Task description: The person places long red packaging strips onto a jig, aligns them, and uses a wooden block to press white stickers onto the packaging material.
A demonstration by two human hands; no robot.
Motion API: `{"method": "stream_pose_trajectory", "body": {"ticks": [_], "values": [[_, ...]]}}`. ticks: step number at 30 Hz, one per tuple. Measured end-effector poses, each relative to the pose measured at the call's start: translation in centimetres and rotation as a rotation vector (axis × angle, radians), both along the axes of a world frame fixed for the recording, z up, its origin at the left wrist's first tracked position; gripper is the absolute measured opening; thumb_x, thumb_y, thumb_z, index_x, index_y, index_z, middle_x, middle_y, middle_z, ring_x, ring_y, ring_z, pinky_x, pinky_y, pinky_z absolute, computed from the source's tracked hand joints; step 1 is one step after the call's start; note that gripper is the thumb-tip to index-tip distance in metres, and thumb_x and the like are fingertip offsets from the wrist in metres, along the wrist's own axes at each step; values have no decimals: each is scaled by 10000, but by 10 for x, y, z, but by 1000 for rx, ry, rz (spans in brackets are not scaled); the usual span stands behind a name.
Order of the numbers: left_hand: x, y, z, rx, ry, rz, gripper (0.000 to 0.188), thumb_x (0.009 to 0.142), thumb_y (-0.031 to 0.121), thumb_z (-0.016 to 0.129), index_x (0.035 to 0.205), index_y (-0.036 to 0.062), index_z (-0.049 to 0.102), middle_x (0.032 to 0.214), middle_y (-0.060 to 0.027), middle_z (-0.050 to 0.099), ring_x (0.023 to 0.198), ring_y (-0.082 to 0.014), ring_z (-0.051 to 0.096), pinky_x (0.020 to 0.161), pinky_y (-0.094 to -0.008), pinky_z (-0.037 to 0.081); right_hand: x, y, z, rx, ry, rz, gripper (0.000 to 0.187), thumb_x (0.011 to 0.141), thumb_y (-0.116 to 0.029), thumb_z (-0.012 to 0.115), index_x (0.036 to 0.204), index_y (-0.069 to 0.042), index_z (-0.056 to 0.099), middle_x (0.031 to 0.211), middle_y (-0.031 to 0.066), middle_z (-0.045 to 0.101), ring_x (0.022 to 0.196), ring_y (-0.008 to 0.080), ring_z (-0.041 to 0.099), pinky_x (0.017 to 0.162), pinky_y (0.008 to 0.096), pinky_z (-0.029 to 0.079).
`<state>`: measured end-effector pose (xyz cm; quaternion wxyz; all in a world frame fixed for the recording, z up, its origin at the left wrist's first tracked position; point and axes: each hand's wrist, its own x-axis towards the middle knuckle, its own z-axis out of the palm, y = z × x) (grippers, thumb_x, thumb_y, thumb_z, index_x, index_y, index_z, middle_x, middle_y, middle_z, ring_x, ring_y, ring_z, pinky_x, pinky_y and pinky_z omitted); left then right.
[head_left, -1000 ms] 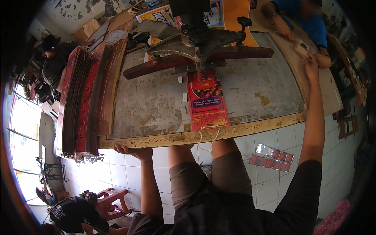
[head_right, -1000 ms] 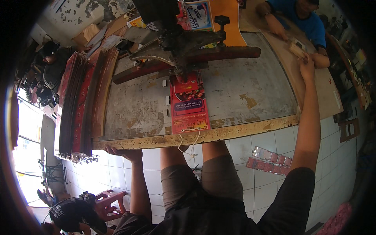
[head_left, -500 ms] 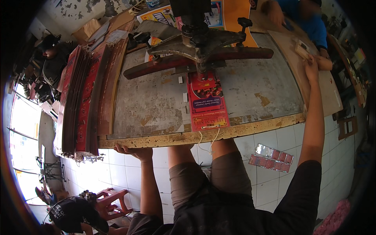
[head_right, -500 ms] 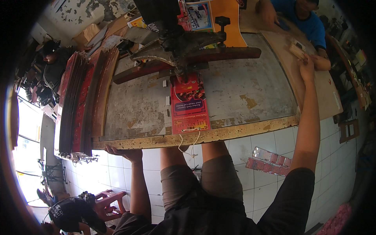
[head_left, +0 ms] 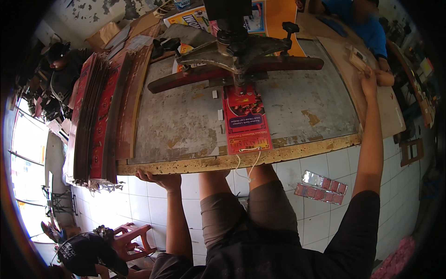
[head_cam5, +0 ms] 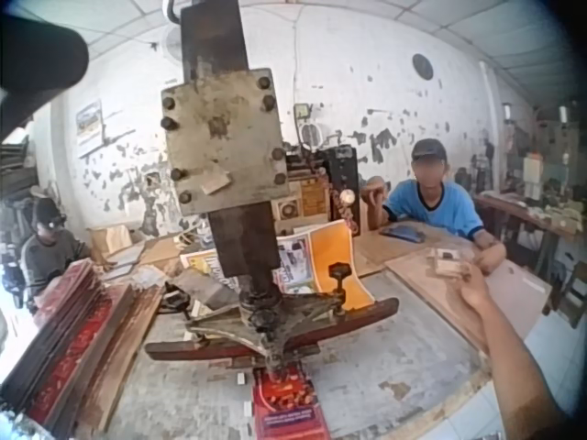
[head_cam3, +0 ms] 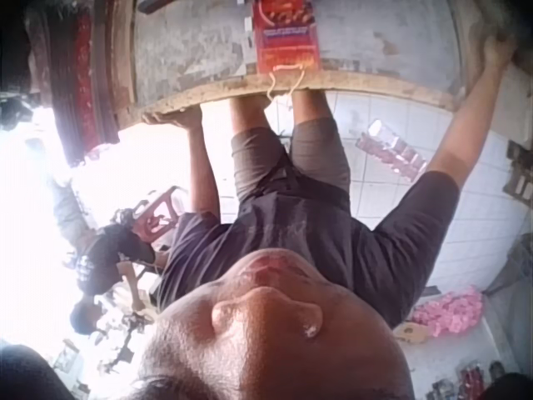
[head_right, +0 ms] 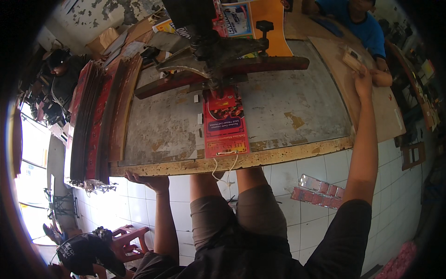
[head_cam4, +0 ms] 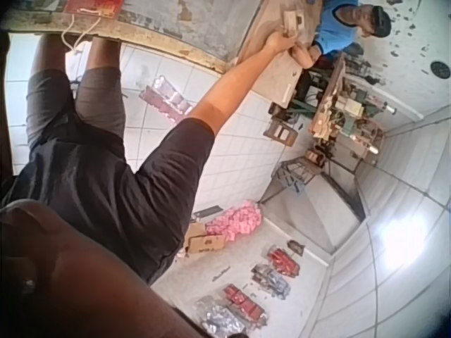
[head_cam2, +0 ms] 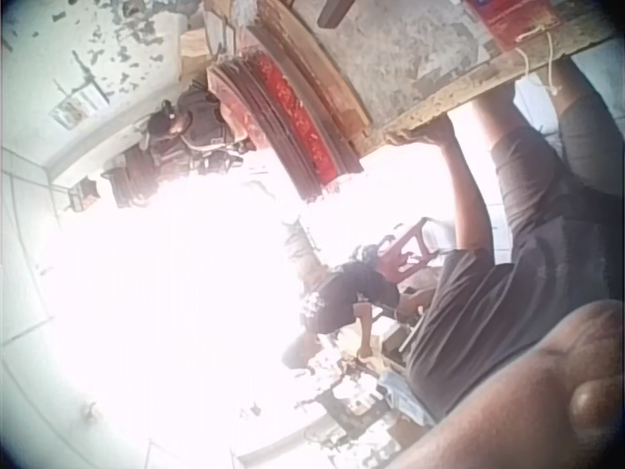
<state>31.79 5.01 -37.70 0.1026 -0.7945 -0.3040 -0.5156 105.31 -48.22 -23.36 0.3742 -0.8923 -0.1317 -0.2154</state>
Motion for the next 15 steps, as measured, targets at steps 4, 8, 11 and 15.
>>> {"method": "stream_pose_trajectory", "body": {"ticks": [4, 8, 11, 15], "values": [[-5, 1, 1, 32, -17, 4, 1272, 911, 668, 805, 1738, 216, -49, 1750, -271, 100, 1637, -572, 74, 1280, -799, 130, -6, 10, -6, -30, 17, -39, 637, 1042, -301, 759, 1596, -65, 551, 1475, 216, 688, 1366, 332, 663, 1146, 424, 501], [3, 0, 1, 67, -40, 8, 1195, 952, 673, 764, 1741, 208, -5, 1760, -261, 126, 1637, -570, 116, 1284, -782, 156, 7, -9, -8, 28, -30, -77, 569, 1052, -300, 739, 1550, -60, 602, 1456, 195, 710, 1360, 328, 670, 1151, 412, 494], [13, -7, 5, 47, -37, -12, 1193, 923, 502, 835, 1745, 210, 20, 1731, -290, 168, 1617, -595, 160, 1263, -813, 178, 10, -35, 9, 79, -51, -163, 502, 1072, -338, 707, 1484, -55, 656, 1436, 155, 726, 1352, 303, 675, 1164, 412, 483], [-9, -12, 10, -11, -14, 1, 1084, 929, 415, 816, 1724, 176, 120, 1729, -289, 215, 1618, -596, 180, 1255, -801, 215, -67, 14, 41, 179, -61, -167, 403, 1097, -351, 680, 1357, -44, 716, 1340, 135, 755, 1287, 286, 691, 1146, 398, 482]]}}
